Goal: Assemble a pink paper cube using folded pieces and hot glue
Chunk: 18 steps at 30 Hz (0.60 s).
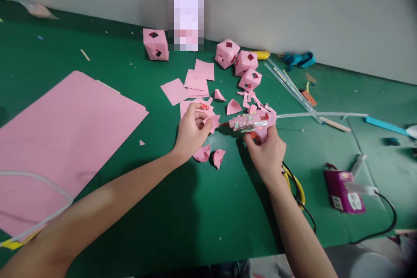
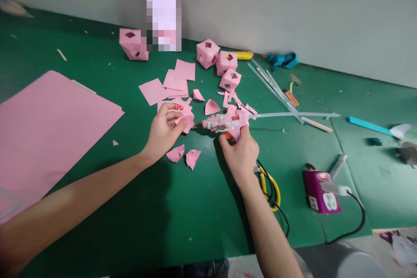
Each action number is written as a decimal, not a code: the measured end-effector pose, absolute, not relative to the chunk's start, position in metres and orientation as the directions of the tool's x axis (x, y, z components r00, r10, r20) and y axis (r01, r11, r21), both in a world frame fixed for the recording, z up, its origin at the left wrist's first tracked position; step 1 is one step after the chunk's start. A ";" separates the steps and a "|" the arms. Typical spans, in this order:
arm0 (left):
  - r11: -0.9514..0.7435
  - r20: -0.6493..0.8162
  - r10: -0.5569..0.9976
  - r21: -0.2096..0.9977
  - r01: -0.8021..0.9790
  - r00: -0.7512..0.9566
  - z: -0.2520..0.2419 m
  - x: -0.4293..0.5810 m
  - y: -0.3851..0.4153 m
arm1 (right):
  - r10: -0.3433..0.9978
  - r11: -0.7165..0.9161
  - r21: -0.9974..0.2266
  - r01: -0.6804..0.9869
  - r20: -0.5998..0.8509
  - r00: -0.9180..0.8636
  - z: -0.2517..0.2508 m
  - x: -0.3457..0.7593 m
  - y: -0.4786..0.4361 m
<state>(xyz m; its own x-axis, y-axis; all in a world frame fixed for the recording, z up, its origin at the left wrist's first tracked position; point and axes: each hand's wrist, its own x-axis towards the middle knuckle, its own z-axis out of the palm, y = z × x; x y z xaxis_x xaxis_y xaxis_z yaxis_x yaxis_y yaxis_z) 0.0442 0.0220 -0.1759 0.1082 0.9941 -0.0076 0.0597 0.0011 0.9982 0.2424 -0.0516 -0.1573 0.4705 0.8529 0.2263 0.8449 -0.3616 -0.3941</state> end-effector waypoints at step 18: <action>0.033 -0.035 0.994 0.999 0.029 0.101 -0.175 0.044 0.022 | 0.857 -0.354 -0.368 0.860 0.241 0.456 -0.158 0.242 -0.053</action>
<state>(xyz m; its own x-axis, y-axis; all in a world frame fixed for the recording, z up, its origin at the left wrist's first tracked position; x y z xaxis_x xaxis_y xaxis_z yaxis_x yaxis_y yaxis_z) 0.0444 0.0222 -0.1747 0.1008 0.9943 -0.0353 0.0289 0.0325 0.9991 0.2416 -0.0528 -0.1581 0.4561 0.8567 0.2407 0.8596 -0.3542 -0.3684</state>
